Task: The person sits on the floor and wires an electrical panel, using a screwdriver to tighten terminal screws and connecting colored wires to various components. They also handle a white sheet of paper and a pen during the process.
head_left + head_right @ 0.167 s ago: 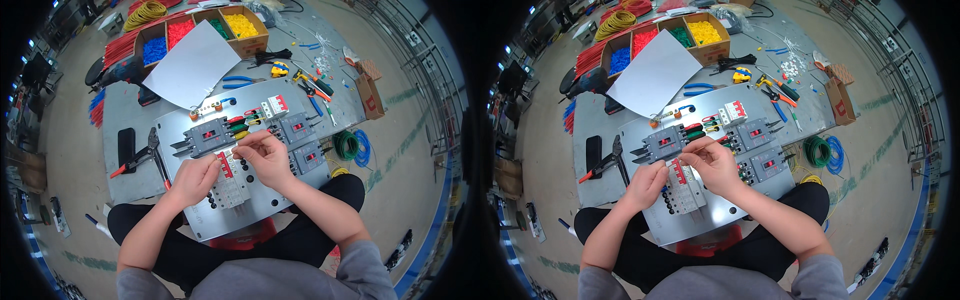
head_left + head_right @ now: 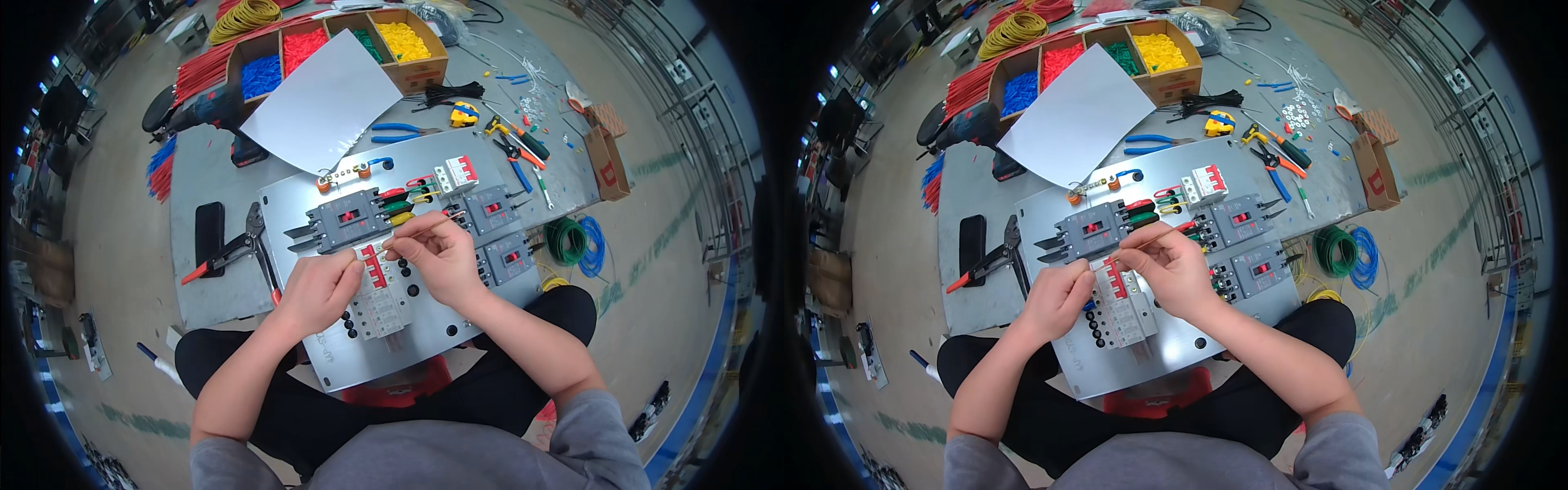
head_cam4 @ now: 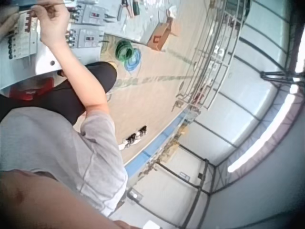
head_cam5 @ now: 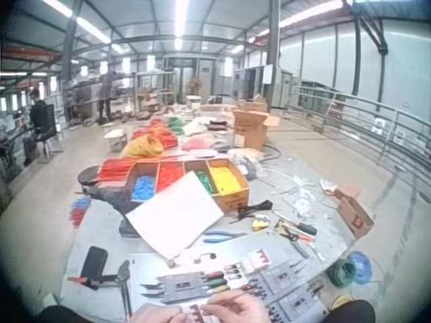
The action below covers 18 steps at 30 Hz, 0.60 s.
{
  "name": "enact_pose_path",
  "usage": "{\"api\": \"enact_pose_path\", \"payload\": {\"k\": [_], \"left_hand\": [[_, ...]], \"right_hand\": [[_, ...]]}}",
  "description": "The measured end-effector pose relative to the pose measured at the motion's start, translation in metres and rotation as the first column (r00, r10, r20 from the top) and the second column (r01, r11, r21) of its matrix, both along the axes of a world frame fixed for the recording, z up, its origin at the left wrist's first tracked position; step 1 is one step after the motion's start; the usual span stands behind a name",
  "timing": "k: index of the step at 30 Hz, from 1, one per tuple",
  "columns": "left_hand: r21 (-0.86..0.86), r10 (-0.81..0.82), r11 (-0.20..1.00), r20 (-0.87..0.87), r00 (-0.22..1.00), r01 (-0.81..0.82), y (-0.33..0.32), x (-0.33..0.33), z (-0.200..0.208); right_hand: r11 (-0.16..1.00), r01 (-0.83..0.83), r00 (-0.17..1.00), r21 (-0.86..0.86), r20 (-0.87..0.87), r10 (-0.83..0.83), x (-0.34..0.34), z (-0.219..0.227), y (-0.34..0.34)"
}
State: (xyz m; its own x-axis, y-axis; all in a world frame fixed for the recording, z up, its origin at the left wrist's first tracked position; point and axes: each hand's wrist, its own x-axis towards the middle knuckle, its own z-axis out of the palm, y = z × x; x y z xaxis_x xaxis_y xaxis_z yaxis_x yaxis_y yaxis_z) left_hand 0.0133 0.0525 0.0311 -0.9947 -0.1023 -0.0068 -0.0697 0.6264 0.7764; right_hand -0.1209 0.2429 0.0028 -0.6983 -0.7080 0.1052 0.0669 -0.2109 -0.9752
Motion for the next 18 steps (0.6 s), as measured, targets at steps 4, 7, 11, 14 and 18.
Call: {"api": "enact_pose_path", "payload": {"k": [4,7,11,14,18], "left_hand": [[0.01,0.006,1.0,-0.021,1.0,-0.006,-0.003,0.002,-0.004],[-0.029,-0.039,0.999,-0.02,0.999,0.038,-0.004,0.003,-0.004],[-0.067,-0.048,0.997,-0.011,0.999,0.047,-0.002,0.007,-0.008],[-0.066,-0.03,0.997,-0.04,0.999,0.027,0.0,0.009,-0.016],[-0.197,-0.215,0.961,-0.099,0.971,0.193,-0.002,0.01,-0.019]], "right_hand": [[1.0,-0.011,0.998,-0.029,0.064,0.013,-0.013,0.007,0.004],[0.999,-0.038,0.999,-0.025,0.033,0.039,-0.017,0.008,0.009],[0.989,-0.147,0.981,0.0,0.127,0.146,-0.011,0.006,0.008],[0.957,-0.266,0.959,0.111,0.129,0.252,-0.009,0.006,0.009],[0.928,-0.346,0.93,0.141,0.18,0.319,-0.012,0.006,0.01]]}}
